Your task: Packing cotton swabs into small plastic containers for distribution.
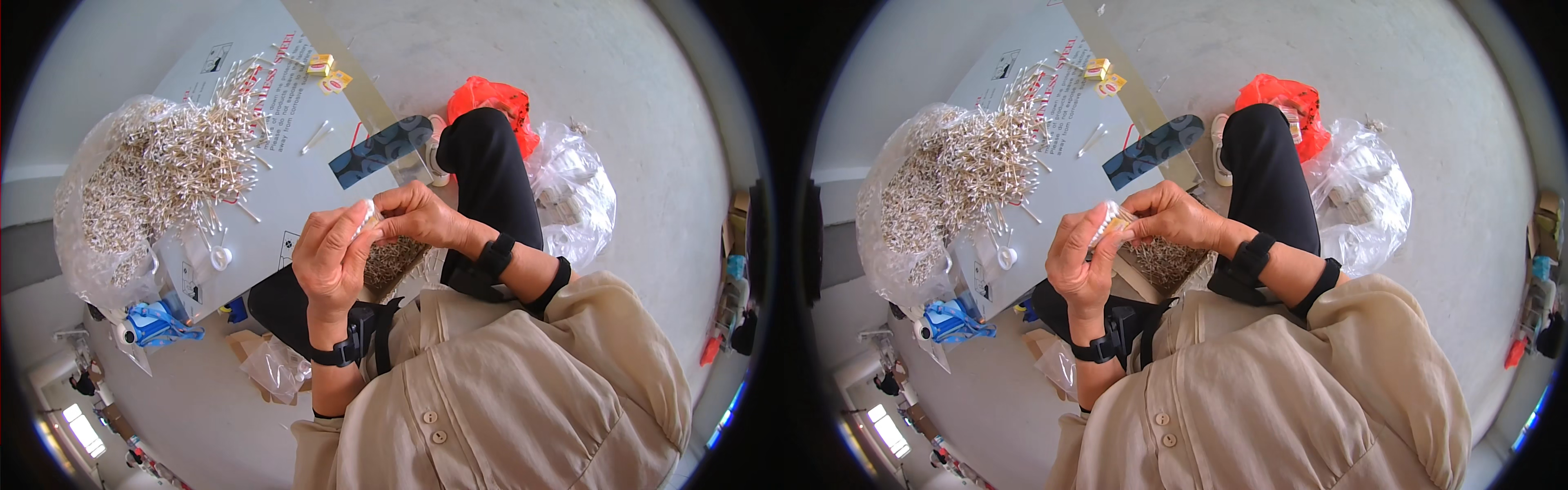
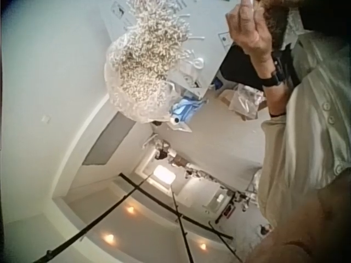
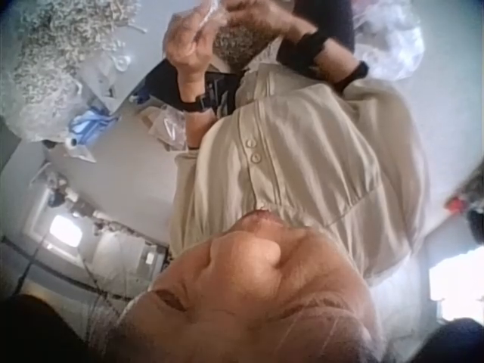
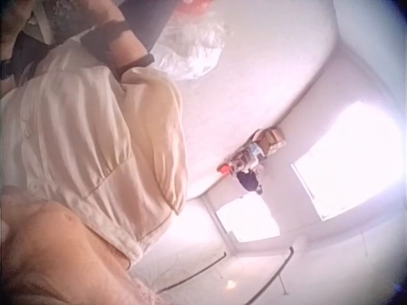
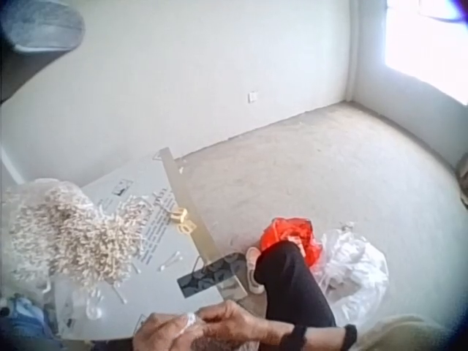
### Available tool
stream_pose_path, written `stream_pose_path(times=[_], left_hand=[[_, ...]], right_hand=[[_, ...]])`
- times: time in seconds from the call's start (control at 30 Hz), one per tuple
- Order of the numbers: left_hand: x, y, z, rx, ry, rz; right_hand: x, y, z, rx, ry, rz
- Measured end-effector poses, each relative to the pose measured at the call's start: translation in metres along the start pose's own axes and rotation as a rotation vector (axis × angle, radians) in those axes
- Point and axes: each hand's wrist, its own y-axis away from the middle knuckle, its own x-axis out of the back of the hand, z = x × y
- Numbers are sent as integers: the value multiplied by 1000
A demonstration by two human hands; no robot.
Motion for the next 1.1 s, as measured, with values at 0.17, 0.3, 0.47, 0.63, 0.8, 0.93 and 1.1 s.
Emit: stream_pose_path(times=[0.17, 0.3, 0.47, 0.63, 0.8, 0.93, 1.1], left_hand=[[-6, 1, 9, 21, 30, 57], [-9, -6, 21, 84, 162, 105], [-12, -8, 22, 61, 112, 50], [-12, -5, 23, 82, 107, 54], [-11, -3, 19, 56, 100, 45], [-10, -5, 20, 65, 85, 27], [-9, -3, 15, 207, 174, 48]], right_hand=[[-1, -1, 0, 22, -18, -11], [-6, -3, -9, 110, 14, 10], [-8, -2, -10, 138, 73, -28], [-10, -2, -10, 158, 91, 8], [-11, -2, -10, 151, 81, 7], [-10, -2, -10, 146, 104, 13], [-6, -2, -14, 83, 129, -42]])
